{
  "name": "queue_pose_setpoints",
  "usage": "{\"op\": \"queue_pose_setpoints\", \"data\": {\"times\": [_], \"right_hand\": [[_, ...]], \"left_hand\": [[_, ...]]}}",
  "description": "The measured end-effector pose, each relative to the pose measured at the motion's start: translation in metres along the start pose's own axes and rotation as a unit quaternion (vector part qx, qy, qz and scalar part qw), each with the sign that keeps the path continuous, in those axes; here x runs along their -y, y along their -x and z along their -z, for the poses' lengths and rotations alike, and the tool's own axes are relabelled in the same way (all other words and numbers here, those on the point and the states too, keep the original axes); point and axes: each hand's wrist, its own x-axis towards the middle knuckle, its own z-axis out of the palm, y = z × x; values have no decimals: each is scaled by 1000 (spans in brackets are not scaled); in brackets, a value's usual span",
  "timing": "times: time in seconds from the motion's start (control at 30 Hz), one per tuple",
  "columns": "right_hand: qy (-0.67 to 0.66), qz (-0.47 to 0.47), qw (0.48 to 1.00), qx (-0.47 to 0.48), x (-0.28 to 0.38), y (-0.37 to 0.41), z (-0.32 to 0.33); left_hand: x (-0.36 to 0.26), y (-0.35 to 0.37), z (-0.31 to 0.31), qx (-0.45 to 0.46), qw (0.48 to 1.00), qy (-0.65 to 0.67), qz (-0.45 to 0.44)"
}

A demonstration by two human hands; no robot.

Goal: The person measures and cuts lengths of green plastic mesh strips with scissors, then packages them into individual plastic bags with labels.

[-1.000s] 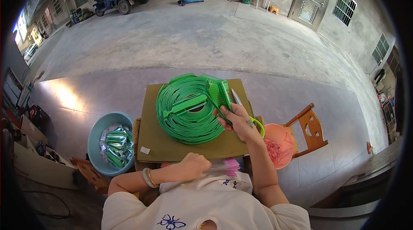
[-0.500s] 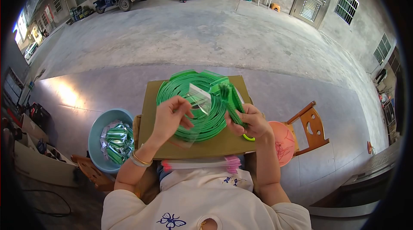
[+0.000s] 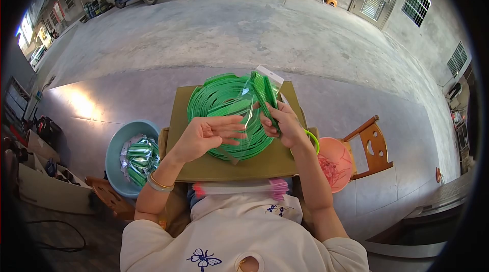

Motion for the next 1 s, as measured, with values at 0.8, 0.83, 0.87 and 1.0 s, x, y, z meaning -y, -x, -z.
{"op": "queue_pose_setpoints", "data": {"times": [0.8, 0.83, 0.87, 1.0], "right_hand": [[271, -67, 960, 15, -34, 10, -39], [207, -116, 971, 10, -33, 10, -42], [138, -115, 984, 17, -35, 9, -41], [-40, -110, 993, 34, -42, 4, -42]], "left_hand": [[42, -21, 2, -330, 793, -475, -192], [44, -20, -1, -326, 775, -507, -191], [47, -19, -3, -322, 756, -538, -190], [58, -18, -6, -311, 748, -541, -229]]}}
